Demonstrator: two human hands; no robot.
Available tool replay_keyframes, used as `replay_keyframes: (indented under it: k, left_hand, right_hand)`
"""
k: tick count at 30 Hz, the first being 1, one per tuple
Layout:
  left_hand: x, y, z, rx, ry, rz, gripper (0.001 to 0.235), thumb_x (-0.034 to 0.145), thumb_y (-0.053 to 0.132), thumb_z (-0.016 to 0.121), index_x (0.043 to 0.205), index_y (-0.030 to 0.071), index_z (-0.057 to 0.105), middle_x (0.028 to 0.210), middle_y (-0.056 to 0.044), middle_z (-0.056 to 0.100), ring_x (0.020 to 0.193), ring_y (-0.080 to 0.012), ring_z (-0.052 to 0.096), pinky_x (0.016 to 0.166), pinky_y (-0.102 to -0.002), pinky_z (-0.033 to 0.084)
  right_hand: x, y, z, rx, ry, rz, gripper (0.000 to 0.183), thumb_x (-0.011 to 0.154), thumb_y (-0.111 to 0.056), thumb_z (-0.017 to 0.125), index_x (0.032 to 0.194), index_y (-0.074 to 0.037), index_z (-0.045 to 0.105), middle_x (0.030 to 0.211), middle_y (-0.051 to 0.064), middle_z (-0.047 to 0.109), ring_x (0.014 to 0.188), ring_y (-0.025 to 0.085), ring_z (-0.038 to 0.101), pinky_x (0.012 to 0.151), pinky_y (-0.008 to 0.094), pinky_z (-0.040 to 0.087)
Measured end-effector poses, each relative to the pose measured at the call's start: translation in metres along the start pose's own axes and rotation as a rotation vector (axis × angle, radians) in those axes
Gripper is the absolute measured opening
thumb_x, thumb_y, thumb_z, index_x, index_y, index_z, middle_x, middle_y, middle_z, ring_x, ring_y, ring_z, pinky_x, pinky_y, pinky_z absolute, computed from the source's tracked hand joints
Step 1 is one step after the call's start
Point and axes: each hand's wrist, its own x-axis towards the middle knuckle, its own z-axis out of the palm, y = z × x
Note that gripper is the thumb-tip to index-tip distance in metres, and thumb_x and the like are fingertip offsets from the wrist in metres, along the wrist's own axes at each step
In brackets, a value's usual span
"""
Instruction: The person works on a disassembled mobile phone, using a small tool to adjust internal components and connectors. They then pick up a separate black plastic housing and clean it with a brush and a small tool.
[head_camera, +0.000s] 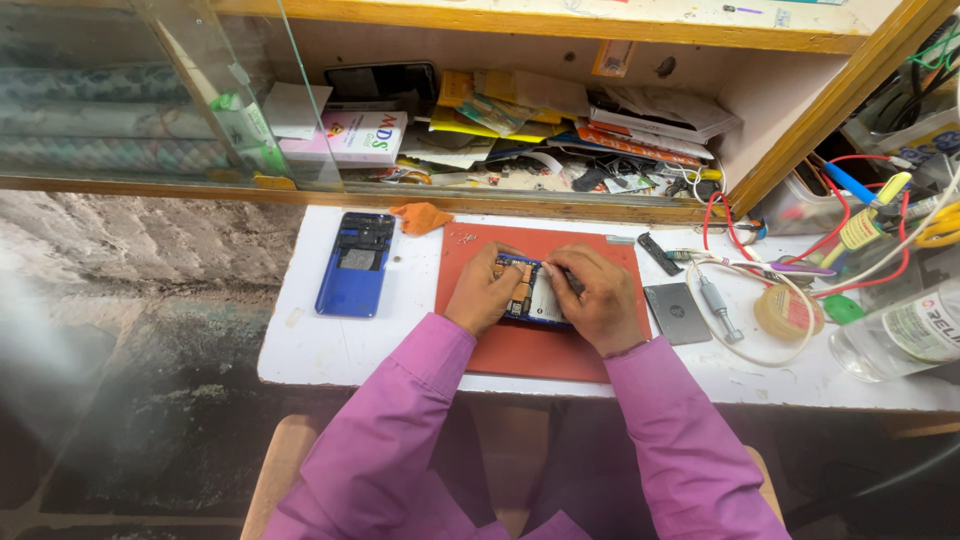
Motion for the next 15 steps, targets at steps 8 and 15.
replay_keyframes:
  k: [8,15]
  left_hand:
    - [-0.01,0.028,0.0,0.089,0.012,0.136,0.022,0.094,0.014,0.06,0.11,0.0,0.061,0.096,-0.015,0.071,0.086,-0.0202,0.071,0.078,-0.035,0.058]
    - [-0.013,0.035,0.001,0.155,0.027,0.225,0.023,0.093,0.016,0.064,0.108,-0.001,0.059,0.092,-0.016,0.071,0.085,-0.0238,0.071,0.078,-0.037,0.057]
  right_hand:
    - [0.001,-0.003,-0.003,-0.006,0.024,0.001,0.009,0.092,-0.006,0.075,0.099,-0.002,0.072,0.099,0.009,0.074,0.087,0.025,0.074,0.075,0.033,0.059]
    - [0.001,-0.007,-0.005,-0.011,0.052,-0.027,0.009,0.091,-0.004,0.076,0.099,-0.002,0.072,0.099,0.009,0.074,0.086,0.025,0.074,0.075,0.033,0.059]
